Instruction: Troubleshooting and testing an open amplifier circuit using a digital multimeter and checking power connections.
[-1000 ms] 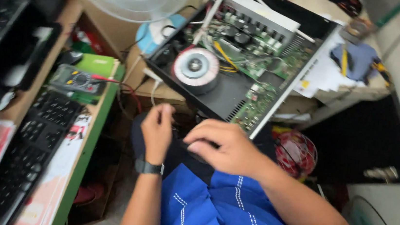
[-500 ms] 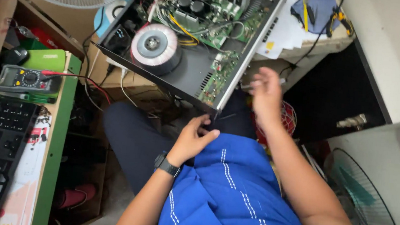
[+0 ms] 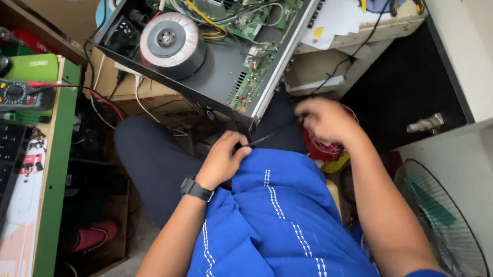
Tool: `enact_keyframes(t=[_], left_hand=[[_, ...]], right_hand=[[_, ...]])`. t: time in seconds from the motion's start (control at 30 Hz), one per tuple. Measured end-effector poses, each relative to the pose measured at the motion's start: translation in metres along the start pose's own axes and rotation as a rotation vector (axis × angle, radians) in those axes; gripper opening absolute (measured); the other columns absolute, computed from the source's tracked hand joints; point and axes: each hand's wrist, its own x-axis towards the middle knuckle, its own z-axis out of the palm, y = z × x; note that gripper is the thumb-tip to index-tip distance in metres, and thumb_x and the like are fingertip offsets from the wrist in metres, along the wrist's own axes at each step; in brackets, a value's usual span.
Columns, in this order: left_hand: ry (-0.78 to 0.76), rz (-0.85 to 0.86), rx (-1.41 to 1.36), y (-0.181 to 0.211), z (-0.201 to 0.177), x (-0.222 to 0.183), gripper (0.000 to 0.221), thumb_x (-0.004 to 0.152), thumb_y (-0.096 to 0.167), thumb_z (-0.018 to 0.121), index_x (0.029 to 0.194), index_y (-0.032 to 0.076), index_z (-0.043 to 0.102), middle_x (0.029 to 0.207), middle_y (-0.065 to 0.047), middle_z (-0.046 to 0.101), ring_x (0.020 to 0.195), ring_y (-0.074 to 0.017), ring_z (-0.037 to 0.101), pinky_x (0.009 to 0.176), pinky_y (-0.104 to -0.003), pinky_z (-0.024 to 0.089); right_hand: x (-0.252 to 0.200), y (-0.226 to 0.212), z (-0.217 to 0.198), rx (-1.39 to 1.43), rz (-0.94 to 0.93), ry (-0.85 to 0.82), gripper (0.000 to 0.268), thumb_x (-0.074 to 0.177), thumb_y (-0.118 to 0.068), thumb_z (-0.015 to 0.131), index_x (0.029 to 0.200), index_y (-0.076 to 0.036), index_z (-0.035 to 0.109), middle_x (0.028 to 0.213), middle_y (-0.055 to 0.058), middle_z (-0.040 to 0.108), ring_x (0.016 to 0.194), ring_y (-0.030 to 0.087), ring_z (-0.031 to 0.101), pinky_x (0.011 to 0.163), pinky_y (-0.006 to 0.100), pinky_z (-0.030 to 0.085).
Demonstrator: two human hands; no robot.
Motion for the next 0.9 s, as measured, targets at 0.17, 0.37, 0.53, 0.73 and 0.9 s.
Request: enact_keyframes(t=[0.17,0.37,0.53,0.73,0.9], left_hand=[[-0.099,0.046,-0.053,0.036,-0.049,-0.018,0.013,0.107,0.017,0.082,0.119,0.011,0.079,0.112,-0.015,0.081,0.101,-0.0431,0.081,0.089,-0.051,0.067],[-0.029,-0.012,-0.161,0.028,-0.119,-0.052,0.017,0.108,0.013,0.078,0.123,0.008,0.079,0.110,-0.024,0.085,0.105,-0.0458,0.080,0.095,-0.058,0.063],[0.199,-0.120,-0.256,0.002,-0.162,-0.085,0.027,0.104,-0.002,0.076,0.128,0.010,0.083,0.114,-0.016,0.088,0.108,-0.0325,0.082,0.098,-0.051,0.066],[0.371,-0.277,0.142,-0.014,-0.196,-0.111,0.066,0.092,0.003,0.076,0.157,0.017,0.072,0.152,-0.012,0.074,0.134,-0.0447,0.072,0.109,-0.057,0.062],[0.423,-0.336,0.561,-0.034,-0.190,-0.083,0.055,0.097,0.025,0.083,0.151,0.019,0.076,0.152,-0.005,0.074,0.138,-0.0406,0.063,0.103,-0.057,0.056]], right_hand=[[-0.023,-0.019,0.016,-0.200,-0.044,-0.154,0.030,0.100,-0.024,0.082,0.128,-0.015,0.080,0.121,0.023,0.078,0.123,0.050,0.076,0.107,0.061,0.061],[-0.075,-0.154,-0.039,-0.334,-0.316,-0.292,0.023,0.099,-0.033,0.078,0.119,-0.024,0.083,0.102,0.013,0.077,0.109,0.042,0.077,0.097,0.056,0.064],[-0.045,-0.234,0.023,-0.196,-0.741,0.001,0.019,0.106,-0.026,0.074,0.121,-0.016,0.081,0.100,0.006,0.072,0.102,0.034,0.075,0.087,0.047,0.064],[0.062,-0.265,0.148,-0.305,-0.912,0.326,0.017,0.109,-0.016,0.066,0.123,-0.017,0.076,0.107,0.003,0.060,0.105,0.029,0.061,0.087,0.043,0.054],[0.131,-0.289,0.221,-0.328,-0.835,0.321,0.013,0.101,-0.011,0.068,0.111,-0.009,0.075,0.105,0.009,0.062,0.101,0.035,0.060,0.082,0.048,0.048]])
